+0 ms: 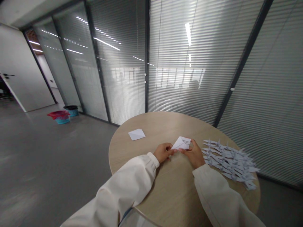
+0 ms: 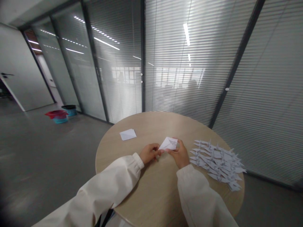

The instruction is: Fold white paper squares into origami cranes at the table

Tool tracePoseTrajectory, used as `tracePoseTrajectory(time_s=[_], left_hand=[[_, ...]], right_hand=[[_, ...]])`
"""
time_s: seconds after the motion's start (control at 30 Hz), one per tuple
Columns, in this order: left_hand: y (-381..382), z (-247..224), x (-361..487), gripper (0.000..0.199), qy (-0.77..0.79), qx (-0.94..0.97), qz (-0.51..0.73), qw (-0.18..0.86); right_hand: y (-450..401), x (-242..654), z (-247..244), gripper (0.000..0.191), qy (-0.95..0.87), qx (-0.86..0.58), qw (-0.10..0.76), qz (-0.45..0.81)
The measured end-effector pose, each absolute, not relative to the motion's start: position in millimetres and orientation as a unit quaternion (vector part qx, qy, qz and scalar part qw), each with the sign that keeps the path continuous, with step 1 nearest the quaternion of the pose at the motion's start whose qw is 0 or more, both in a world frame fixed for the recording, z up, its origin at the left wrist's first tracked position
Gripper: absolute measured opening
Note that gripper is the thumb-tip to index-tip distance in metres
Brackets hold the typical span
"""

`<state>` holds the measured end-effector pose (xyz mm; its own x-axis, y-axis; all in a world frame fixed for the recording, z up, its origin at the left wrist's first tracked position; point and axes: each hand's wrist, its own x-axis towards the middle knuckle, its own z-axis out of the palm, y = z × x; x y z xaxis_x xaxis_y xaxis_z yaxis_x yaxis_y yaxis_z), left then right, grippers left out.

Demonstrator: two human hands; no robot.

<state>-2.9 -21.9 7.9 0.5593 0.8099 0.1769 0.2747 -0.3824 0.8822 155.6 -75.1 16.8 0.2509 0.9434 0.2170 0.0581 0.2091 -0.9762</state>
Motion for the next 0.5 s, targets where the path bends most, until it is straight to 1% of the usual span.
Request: tracePoseTrajectory(time_s=[0.13,0.27,0.4,0.5], left_hand=[[-23.3,8.3,-2.8,0.034,0.333,0.773,0.302,0.447],[-22.3,7.8,-3.0,0.033,0.329,0.762,0.32,0.457],[-17.9,3.6,-3.2,0.036,0.329,0.749,0.327,0.473],[-15.0,0.0,-3.2,0.038,0.324,0.743,0.331,0.483]], right_hand=[[-78.3,151.5,22.1,0.067,-0.503,-0.511,0.588,0.374],[-79.8,149.4,23.4,0.064,-0.508,-0.515,0.579,0.375],[-77.9,154.6,19.3,0.066,-0.498,-0.54,0.577,0.357],[-76.7,159.4,16.6,0.068,-0.49,-0.53,0.587,0.366]])
